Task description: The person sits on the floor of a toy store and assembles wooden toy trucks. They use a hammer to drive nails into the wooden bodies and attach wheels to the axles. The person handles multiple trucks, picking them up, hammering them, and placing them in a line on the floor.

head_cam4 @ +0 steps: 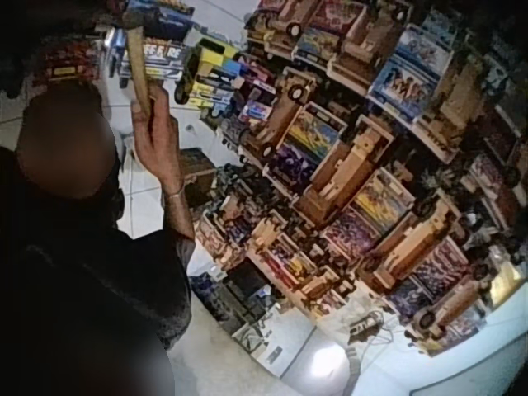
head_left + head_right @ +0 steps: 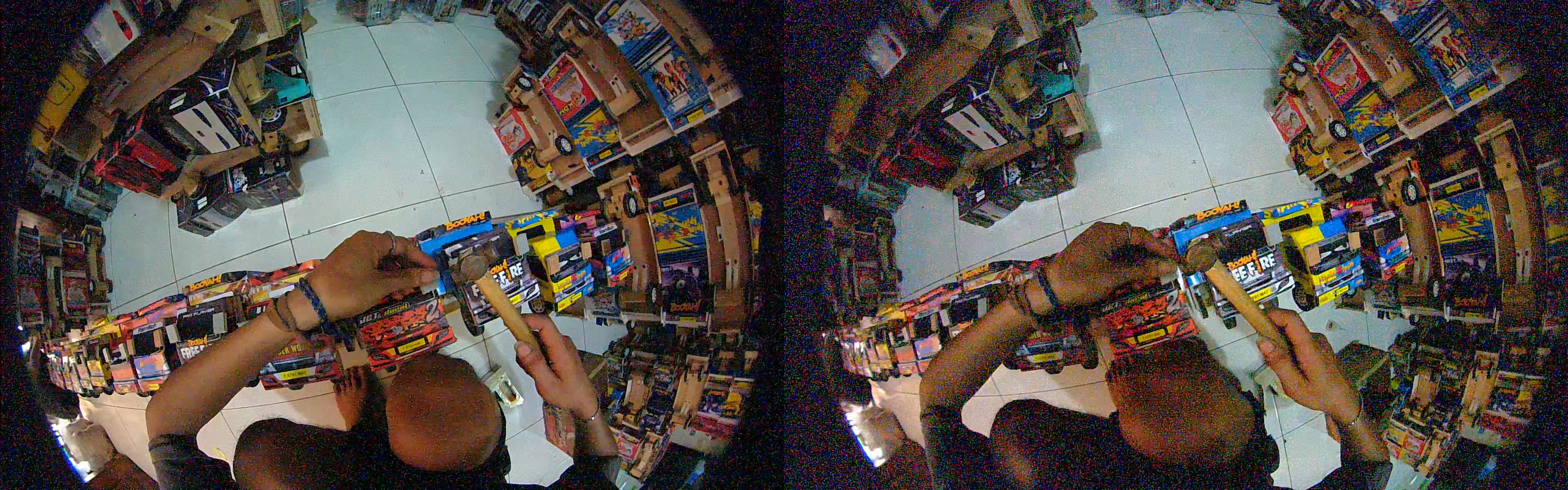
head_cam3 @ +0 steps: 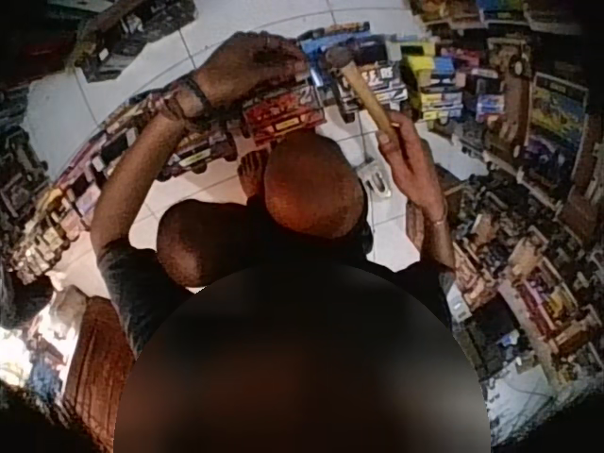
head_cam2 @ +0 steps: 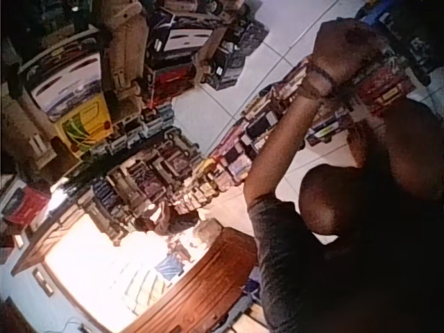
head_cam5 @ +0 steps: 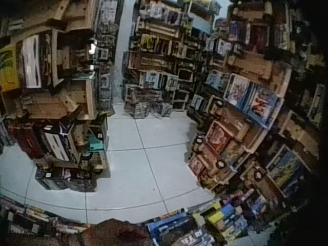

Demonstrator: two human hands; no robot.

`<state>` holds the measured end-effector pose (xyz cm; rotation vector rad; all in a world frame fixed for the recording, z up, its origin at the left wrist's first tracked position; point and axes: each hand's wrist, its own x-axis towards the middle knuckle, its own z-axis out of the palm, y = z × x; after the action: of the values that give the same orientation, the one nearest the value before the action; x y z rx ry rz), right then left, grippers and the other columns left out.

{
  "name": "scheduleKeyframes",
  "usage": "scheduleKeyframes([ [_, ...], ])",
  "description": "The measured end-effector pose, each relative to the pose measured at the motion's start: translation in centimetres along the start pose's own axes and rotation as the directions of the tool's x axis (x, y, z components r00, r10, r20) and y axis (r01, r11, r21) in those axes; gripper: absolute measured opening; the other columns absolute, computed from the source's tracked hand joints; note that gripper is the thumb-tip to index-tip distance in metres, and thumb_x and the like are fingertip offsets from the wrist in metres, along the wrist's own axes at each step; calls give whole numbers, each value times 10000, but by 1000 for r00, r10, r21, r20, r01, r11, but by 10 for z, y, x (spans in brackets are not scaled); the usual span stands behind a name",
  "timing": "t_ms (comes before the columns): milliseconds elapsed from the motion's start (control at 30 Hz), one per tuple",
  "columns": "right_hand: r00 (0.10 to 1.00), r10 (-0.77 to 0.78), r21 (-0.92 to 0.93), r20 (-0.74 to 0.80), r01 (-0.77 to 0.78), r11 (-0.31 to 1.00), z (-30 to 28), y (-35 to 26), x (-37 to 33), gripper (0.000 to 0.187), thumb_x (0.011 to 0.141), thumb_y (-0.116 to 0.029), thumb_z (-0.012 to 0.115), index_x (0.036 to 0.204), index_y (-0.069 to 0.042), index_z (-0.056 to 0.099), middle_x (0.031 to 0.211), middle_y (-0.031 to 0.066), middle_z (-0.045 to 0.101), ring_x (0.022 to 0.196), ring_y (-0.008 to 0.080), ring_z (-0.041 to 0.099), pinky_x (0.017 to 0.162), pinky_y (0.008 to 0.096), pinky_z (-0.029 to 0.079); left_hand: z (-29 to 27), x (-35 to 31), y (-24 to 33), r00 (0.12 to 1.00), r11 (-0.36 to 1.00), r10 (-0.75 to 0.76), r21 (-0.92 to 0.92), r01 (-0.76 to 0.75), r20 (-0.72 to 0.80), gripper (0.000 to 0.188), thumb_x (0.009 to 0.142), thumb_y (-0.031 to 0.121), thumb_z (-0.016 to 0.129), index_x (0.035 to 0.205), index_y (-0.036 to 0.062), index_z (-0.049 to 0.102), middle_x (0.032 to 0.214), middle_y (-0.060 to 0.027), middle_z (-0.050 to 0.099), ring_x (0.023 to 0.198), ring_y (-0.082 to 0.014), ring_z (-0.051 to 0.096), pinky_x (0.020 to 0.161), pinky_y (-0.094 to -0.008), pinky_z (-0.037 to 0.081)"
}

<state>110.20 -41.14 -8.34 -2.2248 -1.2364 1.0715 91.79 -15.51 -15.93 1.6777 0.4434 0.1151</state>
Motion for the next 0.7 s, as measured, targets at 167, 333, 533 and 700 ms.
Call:
scheduleKeyframes([
  [167, 1000, -19, 72, -18, 20, 997, 2, -1, 0, 317, 993, -245, 558, 1237, -45, 524, 698, 46, 550, 629, 146, 515, 590, 334, 423, 0, -1, 2, 1000, 1000, -2, -7, 2, -8, 294, 895, 275, 748, 1040, 20, 729, 888, -75, 736, 792, -110, 678, 756, -265, 543],
  [333, 999, -37, 73, -18, 38, 997, 3, -3, 0, 332, 986, -252, 565, 1233, -33, 530, 732, 73, 566, 651, 177, 532, 617, 347, 439, 0, -3, 2, 999, 999, 30, -22, -31, -12, 307, 895, 279, 749, 1053, 18, 722, 875, -78, 733, 788, -107, 677, 749, -266, 543],
  [533, 992, -124, 12, -11, 124, 992, 1, -7, -1, 358, 989, -242, 557, 1275, -30, 521, 832, 148, 627, 707, 274, 611, 658, 379, 475, -1, -4, 3, 999, 998, -14, 56, 16, -33, 293, 879, 253, 758, 1061, 25, 737, 907, -95, 744, 805, -120, 690, 748, -268, 544],
  [700, 993, -91, -116, 81, 100, 988, 1, -12, -1, 438, 993, -192, 537, 1397, -36, 470, 1061, 219, 674, 844, 379, 675, 725, 435, 511, -4, -5, 5, 999, 999, -16, 42, 18, -30, 265, 871, 227, 758, 1060, 42, 749, 897, -93, 750, 802, -128, 698, 756, -270, 546],
])
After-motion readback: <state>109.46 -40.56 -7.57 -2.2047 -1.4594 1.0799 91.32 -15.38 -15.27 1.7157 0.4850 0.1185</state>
